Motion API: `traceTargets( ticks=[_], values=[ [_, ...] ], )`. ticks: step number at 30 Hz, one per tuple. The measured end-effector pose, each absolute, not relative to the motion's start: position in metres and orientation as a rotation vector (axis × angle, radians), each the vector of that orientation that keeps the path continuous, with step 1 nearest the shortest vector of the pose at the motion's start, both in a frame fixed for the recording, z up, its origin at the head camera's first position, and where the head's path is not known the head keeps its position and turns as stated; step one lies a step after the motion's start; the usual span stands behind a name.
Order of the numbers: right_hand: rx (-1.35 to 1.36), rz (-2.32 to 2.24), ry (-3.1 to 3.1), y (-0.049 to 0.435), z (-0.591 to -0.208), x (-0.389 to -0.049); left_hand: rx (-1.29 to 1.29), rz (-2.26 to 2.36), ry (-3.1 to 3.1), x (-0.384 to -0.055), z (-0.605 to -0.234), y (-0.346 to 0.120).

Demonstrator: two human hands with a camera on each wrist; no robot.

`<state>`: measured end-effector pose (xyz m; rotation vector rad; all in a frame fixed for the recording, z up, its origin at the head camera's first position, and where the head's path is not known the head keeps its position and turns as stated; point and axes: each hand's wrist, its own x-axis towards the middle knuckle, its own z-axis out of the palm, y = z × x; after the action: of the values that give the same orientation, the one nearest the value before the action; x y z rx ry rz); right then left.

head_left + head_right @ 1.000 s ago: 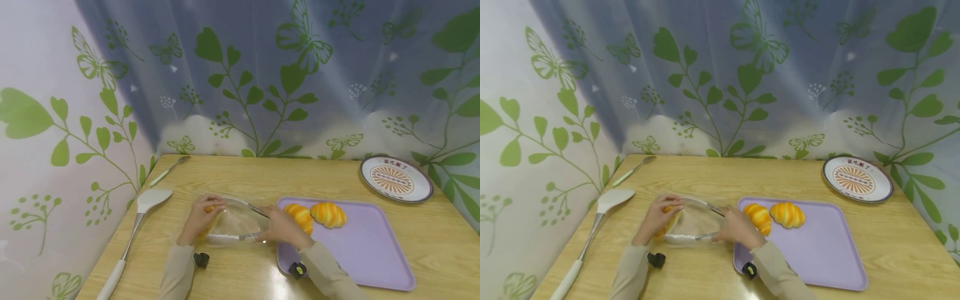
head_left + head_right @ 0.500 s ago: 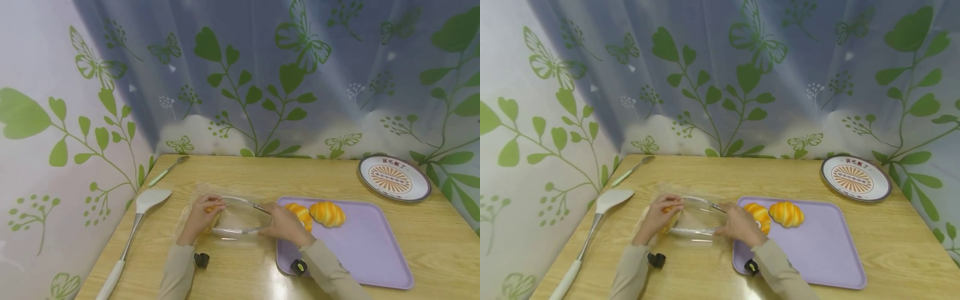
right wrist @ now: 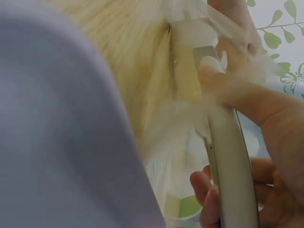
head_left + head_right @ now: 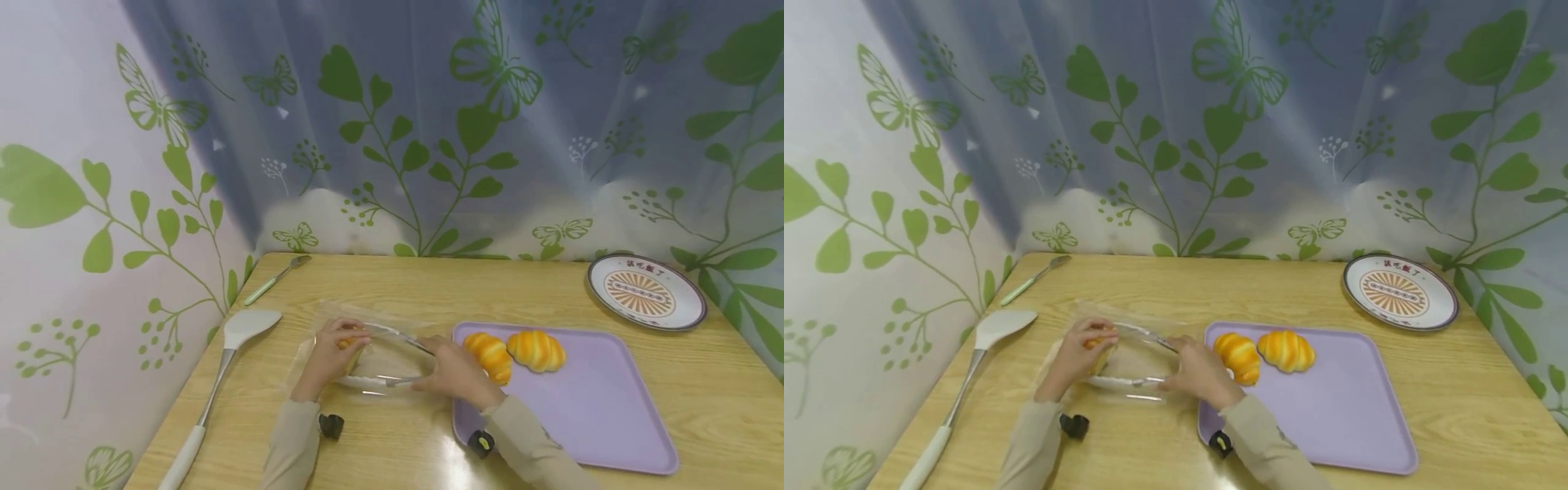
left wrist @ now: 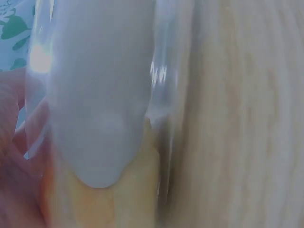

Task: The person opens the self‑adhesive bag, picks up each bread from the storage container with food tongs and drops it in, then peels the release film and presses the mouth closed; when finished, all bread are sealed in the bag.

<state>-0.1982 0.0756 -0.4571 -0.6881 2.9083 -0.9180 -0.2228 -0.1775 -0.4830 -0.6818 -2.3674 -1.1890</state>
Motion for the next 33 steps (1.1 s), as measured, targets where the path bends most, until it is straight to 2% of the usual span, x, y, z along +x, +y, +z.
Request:
traceTargets(
  ticks=[11, 19, 33],
  values=[
    [-0.817, -0.905, 2.889, 0.074, -0.455, -0.216, -0.853, -1.08, -2.264, -0.225, -0.476, -0.175],
    [-0.739, -0.803, 2.881, 0.078, -0.452, -0.214, -0.673, -1.089, -2.446, -0.219, -0.484, -0.174],
    [-0.652, -0.807, 2.948, 0.157, -0.425, -0.19, -0.594, -1.094, -2.404, -0.223, -0.485, -0.177]
  ],
)
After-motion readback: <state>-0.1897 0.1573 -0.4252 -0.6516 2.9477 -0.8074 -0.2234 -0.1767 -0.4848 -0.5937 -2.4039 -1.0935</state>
